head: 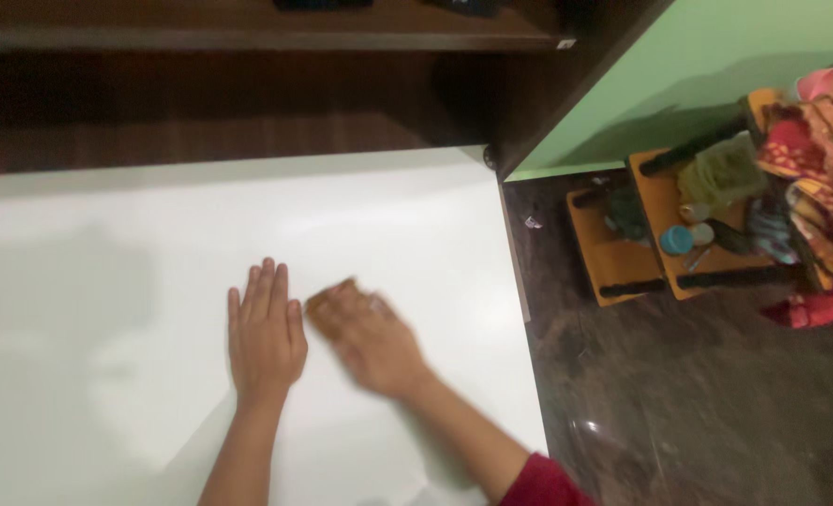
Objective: The person wipes a white desk surface with a brown cloth. They then remove various items from the shelf above, including a wallet, glasses, a speaker, and a keyboard, placing them on the desk. Finally, they wipe the empty wooden shelf with the cloth.
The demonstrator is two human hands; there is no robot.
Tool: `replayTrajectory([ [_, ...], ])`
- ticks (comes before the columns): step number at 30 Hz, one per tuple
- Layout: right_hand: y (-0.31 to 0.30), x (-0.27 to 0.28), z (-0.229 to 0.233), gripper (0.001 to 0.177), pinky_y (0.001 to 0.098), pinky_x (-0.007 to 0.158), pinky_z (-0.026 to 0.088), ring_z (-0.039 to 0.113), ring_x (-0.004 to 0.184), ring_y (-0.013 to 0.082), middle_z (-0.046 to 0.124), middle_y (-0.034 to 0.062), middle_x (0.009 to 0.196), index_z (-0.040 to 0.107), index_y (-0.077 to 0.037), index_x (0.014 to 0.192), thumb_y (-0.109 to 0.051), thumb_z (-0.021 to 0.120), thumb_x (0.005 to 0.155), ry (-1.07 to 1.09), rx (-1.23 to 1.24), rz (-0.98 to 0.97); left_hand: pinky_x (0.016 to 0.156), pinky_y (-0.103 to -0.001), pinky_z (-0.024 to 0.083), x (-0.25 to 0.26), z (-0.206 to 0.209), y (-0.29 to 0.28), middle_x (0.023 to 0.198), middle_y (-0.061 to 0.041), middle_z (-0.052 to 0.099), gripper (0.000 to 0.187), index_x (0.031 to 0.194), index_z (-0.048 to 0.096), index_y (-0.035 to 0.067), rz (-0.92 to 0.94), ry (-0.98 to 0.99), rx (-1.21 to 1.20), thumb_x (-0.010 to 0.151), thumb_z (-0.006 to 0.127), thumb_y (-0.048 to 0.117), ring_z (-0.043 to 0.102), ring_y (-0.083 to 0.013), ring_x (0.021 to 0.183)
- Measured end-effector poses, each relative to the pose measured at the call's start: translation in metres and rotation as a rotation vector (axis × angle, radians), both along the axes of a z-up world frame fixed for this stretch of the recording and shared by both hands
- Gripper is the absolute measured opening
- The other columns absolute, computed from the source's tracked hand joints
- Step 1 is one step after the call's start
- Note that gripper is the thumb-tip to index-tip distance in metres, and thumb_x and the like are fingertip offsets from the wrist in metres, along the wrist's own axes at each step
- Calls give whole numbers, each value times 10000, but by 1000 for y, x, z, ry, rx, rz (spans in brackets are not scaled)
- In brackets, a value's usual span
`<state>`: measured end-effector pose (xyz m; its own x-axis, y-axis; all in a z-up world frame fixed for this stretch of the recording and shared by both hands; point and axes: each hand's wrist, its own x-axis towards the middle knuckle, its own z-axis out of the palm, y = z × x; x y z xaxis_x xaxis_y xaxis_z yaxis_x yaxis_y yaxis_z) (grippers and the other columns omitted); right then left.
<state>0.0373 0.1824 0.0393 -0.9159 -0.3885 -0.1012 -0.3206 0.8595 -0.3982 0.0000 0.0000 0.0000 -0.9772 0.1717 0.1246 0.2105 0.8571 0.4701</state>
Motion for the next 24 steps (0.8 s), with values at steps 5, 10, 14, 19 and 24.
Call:
replayTrajectory([
  [5,74,-19,16,450,528,1138,388,457,1350,471,451,285,1502,596,-96,1403,-229,608,973,373,-76,-445,1242,-528,255,2,3,10,1579,-149,467,530,1515,458,27,-88,40,-44,1041,473,265,402,-304,1493],
  [10,50,12,-4,453,537,1165,370,460,1418,453,496,272,1512,572,-19,1446,-177,562,1022,415,-125,-535,1219,-516,266,20,11,41,1577,-190,439,583,1532,421,-9,-270,76,145,1028,491,277,378,-322,1475],
  [14,-21,71,-12,482,516,1238,327,378,1559,421,435,259,1634,464,10,1529,-86,418,1059,203,-321,-239,1222,-481,252,47,21,26,1579,-88,448,567,1528,417,69,-390,-50,118,1014,496,296,378,-237,1481],
  [19,-60,51,-7,584,548,1188,288,362,1499,400,425,206,1594,442,-26,1534,-223,539,993,183,-75,-48,1193,-484,233,67,21,-51,1578,-67,430,642,1539,376,86,-270,-85,-60,981,489,382,361,-196,1462],
  [24,-121,-47,-23,598,570,1215,280,322,1520,387,356,220,1642,399,-17,1551,-239,547,1015,203,-111,63,1178,-549,201,54,1,-119,1599,-124,362,673,1531,327,28,21,-125,-273,980,461,391,301,-262,1479],
])
